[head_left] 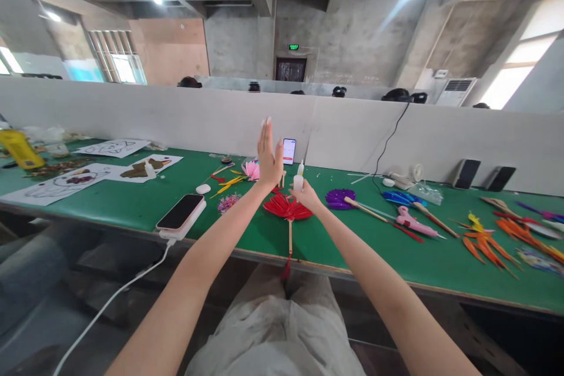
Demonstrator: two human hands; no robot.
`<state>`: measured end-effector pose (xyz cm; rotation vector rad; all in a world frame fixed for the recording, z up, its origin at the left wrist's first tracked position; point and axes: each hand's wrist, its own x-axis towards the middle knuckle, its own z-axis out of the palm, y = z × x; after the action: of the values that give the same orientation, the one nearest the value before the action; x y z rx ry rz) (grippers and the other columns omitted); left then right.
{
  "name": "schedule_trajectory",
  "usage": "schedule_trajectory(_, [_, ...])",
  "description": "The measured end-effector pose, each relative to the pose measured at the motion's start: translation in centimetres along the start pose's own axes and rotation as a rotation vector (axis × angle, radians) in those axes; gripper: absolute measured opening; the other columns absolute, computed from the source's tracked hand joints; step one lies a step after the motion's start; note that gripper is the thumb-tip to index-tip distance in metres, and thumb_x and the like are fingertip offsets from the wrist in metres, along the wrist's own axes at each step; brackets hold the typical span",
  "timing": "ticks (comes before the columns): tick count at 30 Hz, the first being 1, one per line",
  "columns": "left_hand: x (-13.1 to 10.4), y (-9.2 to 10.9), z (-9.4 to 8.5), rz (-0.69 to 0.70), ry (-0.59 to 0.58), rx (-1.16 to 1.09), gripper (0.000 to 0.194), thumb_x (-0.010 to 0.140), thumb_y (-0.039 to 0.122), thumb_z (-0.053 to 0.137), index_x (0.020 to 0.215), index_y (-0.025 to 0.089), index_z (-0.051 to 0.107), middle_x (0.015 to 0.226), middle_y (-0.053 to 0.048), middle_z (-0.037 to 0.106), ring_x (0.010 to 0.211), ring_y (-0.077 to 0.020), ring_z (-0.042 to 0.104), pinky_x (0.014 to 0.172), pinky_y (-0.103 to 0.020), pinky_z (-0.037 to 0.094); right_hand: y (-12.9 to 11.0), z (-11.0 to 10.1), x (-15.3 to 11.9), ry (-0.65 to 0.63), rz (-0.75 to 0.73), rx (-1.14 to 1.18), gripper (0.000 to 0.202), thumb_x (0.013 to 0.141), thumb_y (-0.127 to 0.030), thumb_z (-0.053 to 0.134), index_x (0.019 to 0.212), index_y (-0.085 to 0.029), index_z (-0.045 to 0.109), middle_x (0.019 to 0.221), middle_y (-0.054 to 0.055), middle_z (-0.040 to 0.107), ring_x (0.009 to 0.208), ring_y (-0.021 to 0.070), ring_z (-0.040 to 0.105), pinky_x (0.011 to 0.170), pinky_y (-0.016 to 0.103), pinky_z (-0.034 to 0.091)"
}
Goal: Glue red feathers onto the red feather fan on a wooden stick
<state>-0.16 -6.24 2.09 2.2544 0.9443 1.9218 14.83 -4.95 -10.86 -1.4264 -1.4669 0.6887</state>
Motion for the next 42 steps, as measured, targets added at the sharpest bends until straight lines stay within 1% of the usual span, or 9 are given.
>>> schedule_trajectory(4, [0.0, 0.1, 0.2, 0.032, -0.117, 0.023, 0.057, 0.098, 0.051, 0.006, 0.15, 0.03, -0.005, 0.161, 0.0, 0.005, 0.147, -0.0196, 0.0, 0.119, -0.045, 0.006, 0.1, 1.0, 0.1, -0.052, 0.011, 0.074, 0.03, 0.092, -0.029, 0.059, 0.119, -0.016, 0.057, 0.114, 0.008, 0.062, 0.093, 0.0201, 0.065, 0.077, 0.04, 0.055])
schedule_trajectory(9, [-2.7, -1.2, 2.3, 0.097, -0.433, 0.027, 0.051, 0.094, 0.058, 0.031, 0.14, 0.036, 0.039, 0.141, -0.002, 0.051, 0.134, -0.0241, 0.042, 0.112, -0.047, 0.03, 0.0, 2.8, -1.0, -0.02, -0.03, 0.141, 0.028, 0.094, -0.034, 0.055, 0.116, -0.017, 0.06, 0.116, 0.008, 0.062, 0.095, 0.0201, 0.064, 0.08, 0.039, 0.055])
schedule_trajectory(14, [3.0, -1.5, 1.7, 0.048, -0.267, 0.043, 0.053, 0.1, 0.046, 0.008, 0.15, 0.031, 0.012, 0.16, -0.002, 0.014, 0.147, -0.02, 0.006, 0.118, -0.051, 0.003, 0.5, 3.8, -2.0, 0.02, -0.027, 0.176, 0.03, 0.092, -0.03, 0.059, 0.118, -0.016, 0.057, 0.116, 0.008, 0.062, 0.095, 0.0207, 0.064, 0.079, 0.04, 0.055])
schedule_trajectory(18, [6.9, -0.9, 2.4, 0.042, -0.222, 0.057, 0.047, 0.099, 0.047, 0.026, 0.145, 0.037, 0.027, 0.16, 0.004, 0.013, 0.147, -0.0207, 0.004, 0.118, -0.047, -0.005, 0.1, 3.7, -1.6, 0.055, -0.046, 0.19, 0.03, 0.092, -0.031, 0.059, 0.118, -0.016, 0.058, 0.116, 0.008, 0.061, 0.096, 0.0213, 0.064, 0.08, 0.041, 0.054])
schedule_trajectory(22, [3.6, -0.8, 5.0, -0.01, -0.23, 0.027, 0.044, 0.101, 0.043, 0.024, 0.141, 0.033, 0.038, 0.154, -0.004, 0.03, 0.145, -0.0261, 0.016, 0.116, -0.057, 0.009, -0.9, 3.5, -0.9, 0.035, -0.094, 0.193, 0.028, 0.092, -0.03, 0.058, 0.117, -0.016, 0.058, 0.115, 0.007, 0.062, 0.095, 0.0207, 0.064, 0.079, 0.04, 0.055])
schedule_trajectory(26, [0.8, -2.0, 5.9, -0.03, -0.318, -0.011, 0.042, 0.092, 0.042, 0.055, 0.127, 0.019, 0.054, 0.137, -0.011, 0.052, 0.125, -0.0287, 0.049, 0.105, -0.056, 0.034, -1.0, 2.8, -1.0, 0.006, -0.136, 0.184, 0.027, 0.092, -0.029, 0.059, 0.115, -0.016, 0.059, 0.113, 0.007, 0.063, 0.093, 0.0198, 0.064, 0.078, 0.039, 0.055])
schedule_trajectory(33, [8.1, -1.7, 2.8, -0.135, -0.139, 0.026, 0.051, 0.101, 0.034, 0.003, 0.147, 0.033, 0.025, 0.159, 0.003, 0.018, 0.147, -0.0181, -0.002, 0.118, -0.052, 0.0, -0.7, 1.4, -1.5, 0.031, -0.119, 0.191, 0.027, 0.092, -0.03, 0.059, 0.115, -0.016, 0.059, 0.113, 0.007, 0.063, 0.093, 0.02, 0.064, 0.078, 0.039, 0.055])
schedule_trajectory(39, [0.7, 1.2, 6.6, -0.018, -0.354, 0.009, 0.036, 0.098, 0.042, 0.04, 0.122, 0.023, 0.058, 0.134, -0.009, 0.055, 0.125, -0.0251, 0.05, 0.107, -0.051, 0.035, -3.1, 3.8, -1.5, 0.003, -0.164, 0.222, 0.027, 0.093, -0.03, 0.057, 0.116, -0.018, 0.059, 0.118, 0.008, 0.061, 0.096, 0.0207, 0.063, 0.081, 0.04, 0.055])
schedule_trajectory(42, [1.0, 1.3, 6.7, -0.012, -0.383, 0.031, 0.03, 0.096, 0.038, 0.047, 0.109, 0.018, 0.064, 0.12, -0.009, 0.064, 0.122, -0.026, 0.052, 0.106, -0.056, 0.033, -2.8, 4.4, -2.3, -0.006, -0.152, 0.217, 0.027, 0.092, -0.03, 0.058, 0.115, -0.016, 0.059, 0.114, 0.007, 0.063, 0.093, 0.0201, 0.064, 0.078, 0.039, 0.055])
